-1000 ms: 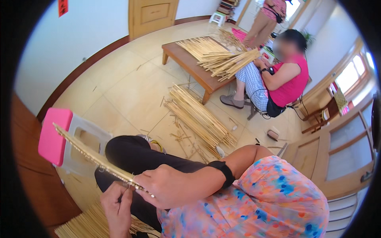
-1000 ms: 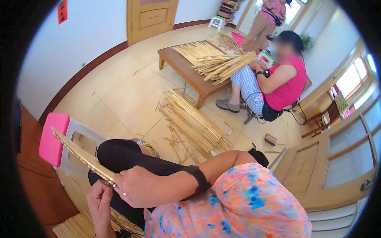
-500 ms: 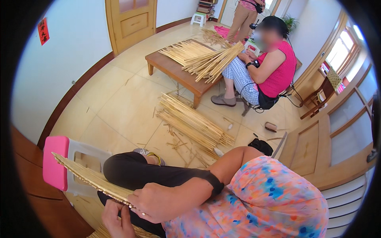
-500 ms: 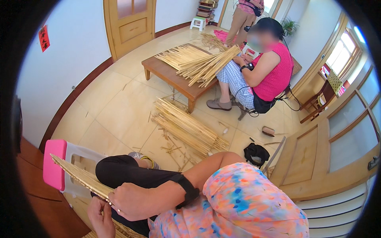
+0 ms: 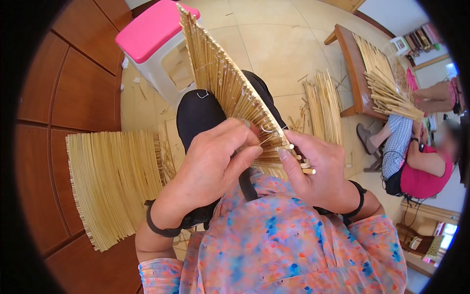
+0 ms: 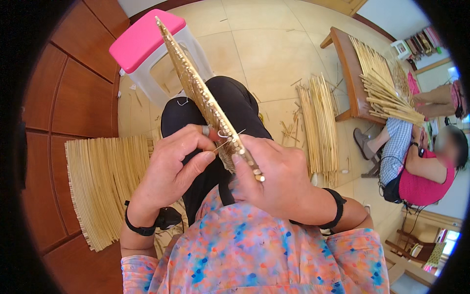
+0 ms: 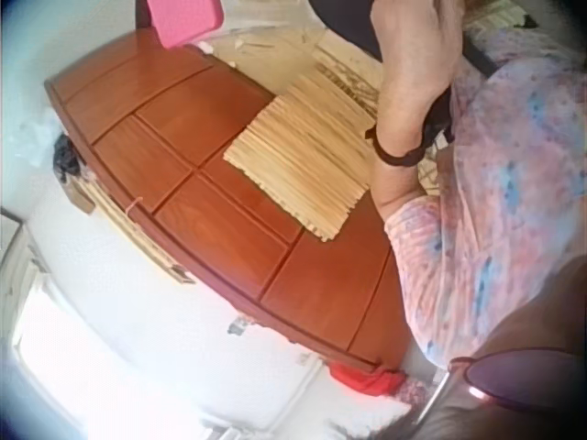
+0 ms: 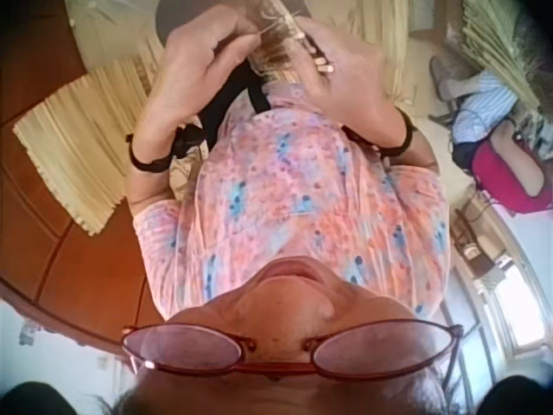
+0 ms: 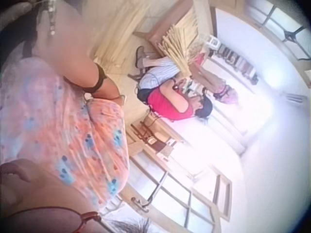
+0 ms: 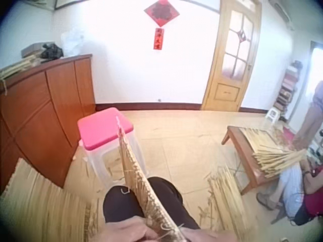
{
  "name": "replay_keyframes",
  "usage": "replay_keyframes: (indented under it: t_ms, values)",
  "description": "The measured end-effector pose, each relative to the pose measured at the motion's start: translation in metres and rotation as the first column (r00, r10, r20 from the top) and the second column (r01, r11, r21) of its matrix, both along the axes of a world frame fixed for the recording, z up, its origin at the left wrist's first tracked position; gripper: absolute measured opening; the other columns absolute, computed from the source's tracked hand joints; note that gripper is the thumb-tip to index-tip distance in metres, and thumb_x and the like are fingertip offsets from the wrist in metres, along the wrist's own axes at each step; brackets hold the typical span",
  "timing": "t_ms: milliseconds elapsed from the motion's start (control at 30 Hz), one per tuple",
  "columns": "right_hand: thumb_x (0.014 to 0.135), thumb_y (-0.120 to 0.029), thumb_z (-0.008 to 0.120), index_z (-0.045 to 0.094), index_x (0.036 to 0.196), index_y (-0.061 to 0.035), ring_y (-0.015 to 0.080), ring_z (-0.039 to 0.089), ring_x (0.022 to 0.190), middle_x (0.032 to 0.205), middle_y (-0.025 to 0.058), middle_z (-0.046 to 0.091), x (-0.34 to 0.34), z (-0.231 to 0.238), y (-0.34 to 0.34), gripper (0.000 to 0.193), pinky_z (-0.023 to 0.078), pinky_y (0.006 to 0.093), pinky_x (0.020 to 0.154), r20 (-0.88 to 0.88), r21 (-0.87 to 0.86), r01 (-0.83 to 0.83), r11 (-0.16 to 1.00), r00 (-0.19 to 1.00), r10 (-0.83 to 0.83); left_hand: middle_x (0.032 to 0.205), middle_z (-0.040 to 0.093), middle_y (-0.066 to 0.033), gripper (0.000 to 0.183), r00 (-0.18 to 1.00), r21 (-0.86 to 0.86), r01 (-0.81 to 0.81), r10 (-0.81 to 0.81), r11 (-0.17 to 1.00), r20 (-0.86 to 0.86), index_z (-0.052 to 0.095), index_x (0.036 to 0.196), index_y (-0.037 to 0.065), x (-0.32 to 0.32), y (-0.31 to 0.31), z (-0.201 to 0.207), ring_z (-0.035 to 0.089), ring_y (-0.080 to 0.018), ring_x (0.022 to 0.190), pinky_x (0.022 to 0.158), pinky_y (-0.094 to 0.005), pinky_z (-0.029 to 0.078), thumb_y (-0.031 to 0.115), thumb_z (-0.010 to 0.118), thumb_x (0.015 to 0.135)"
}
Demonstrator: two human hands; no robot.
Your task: The person sits on the floor and weaves a bamboo mat by hand, threading a thin string through the bamboo strips to secure them. They adjust the mat's position and continue weaving, occasionally lifting the mat to inspect the work.
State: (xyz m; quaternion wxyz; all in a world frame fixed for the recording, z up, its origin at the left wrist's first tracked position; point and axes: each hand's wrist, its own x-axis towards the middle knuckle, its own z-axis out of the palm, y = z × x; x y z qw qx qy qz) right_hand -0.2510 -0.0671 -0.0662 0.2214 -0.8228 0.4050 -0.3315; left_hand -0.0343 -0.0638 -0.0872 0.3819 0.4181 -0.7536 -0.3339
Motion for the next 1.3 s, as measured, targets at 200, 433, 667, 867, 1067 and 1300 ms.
replay_keyframes:
  t_ms: [200,433,667,867,1067,1300]
  values:
    - [0.083,-0.004,0.067,0.065,0.103,0.0045,0.0273,0.069,0.066,0.08,0.0195,0.068,-0.017,-0.005,-0.005,0.022,0.053,0.0314,0.058,0.055,0.085,0.109,0.99,0.992,-0.114,0.137,0.048,-0.0159,0.045,0.892,0.113,-0.418,0.431,0.901,-0.137,0.052,0.131,0.004,0.009,0.01,-0.029,0.063,-0.0249,0.1,0.088,-0.0349,0.05,0.01,0.065,0.088]
    - [0.088,-0.008,0.065,0.066,0.11,0.0083,0.0117,0.065,0.071,0.079,0.0091,0.069,-0.085,-0.025,-0.01,0.027,0.05,0.0271,0.064,0.159,0.289,0.295,0.911,0.923,-0.35,0.14,0.044,-0.014,0.056,0.776,0.276,-0.601,0.631,0.75,-0.026,0.041,0.141,0.004,0.035,0.015,-0.116,0.048,-0.0272,0.128,0.096,-0.0369,0.05,0.01,0.063,0.09]
    - [0.09,-0.011,0.064,0.063,0.116,0.0105,0.012,0.061,0.086,0.095,0.0086,0.067,-0.155,-0.05,-0.011,0.033,0.047,0.0251,0.078,0.492,0.408,0.278,0.87,0.735,-0.466,0.149,0.036,-0.0237,0.067,0.63,0.396,-0.698,0.775,0.597,-0.059,0.029,0.149,0.002,0.048,0.023,-0.168,0.039,-0.0323,0.136,0.106,-0.0395,0.039,0.016,0.063,0.093]
    - [0.094,-0.014,0.06,0.056,0.121,0.0134,0.0165,0.064,0.095,0.107,0.0126,0.067,-0.178,-0.062,-0.03,0.039,0.049,0.0286,0.088,0.769,0.41,0.048,0.911,0.518,-0.374,0.152,0.031,-0.0242,0.071,0.497,0.701,-0.512,0.837,0.497,-0.23,0.021,0.153,0.002,0.064,0.011,-0.191,0.033,-0.0333,0.14,0.11,-0.0372,0.03,0.034,0.056,0.098]
    - [0.095,-0.016,0.06,0.055,0.121,0.0099,0.0189,0.064,0.098,0.111,0.0145,0.066,-0.184,-0.079,-0.045,0.037,0.049,0.0302,0.089,0.887,0.356,-0.142,0.924,0.361,-0.286,0.146,0.044,-0.0112,0.055,0.521,0.66,-0.15,0.626,0.736,-0.58,0.034,0.148,0.006,0.116,0.004,-0.216,0.042,-0.0285,0.134,0.108,-0.0466,0.036,0.04,0.037,0.105]
    - [0.092,-0.019,0.066,0.055,0.12,0.0103,0.0205,0.064,0.102,0.114,0.0155,0.065,-0.178,-0.092,-0.058,0.042,0.049,0.0327,0.092,0.931,0.316,-0.279,0.907,0.274,-0.24,0.134,0.055,-0.0109,0.038,0.348,0.546,-0.074,0.534,0.835,-0.77,0.045,0.136,0.001,0.1,0.018,-0.154,0.055,-0.0246,0.119,0.101,-0.0398,0.045,0.022,0.044,0.104]
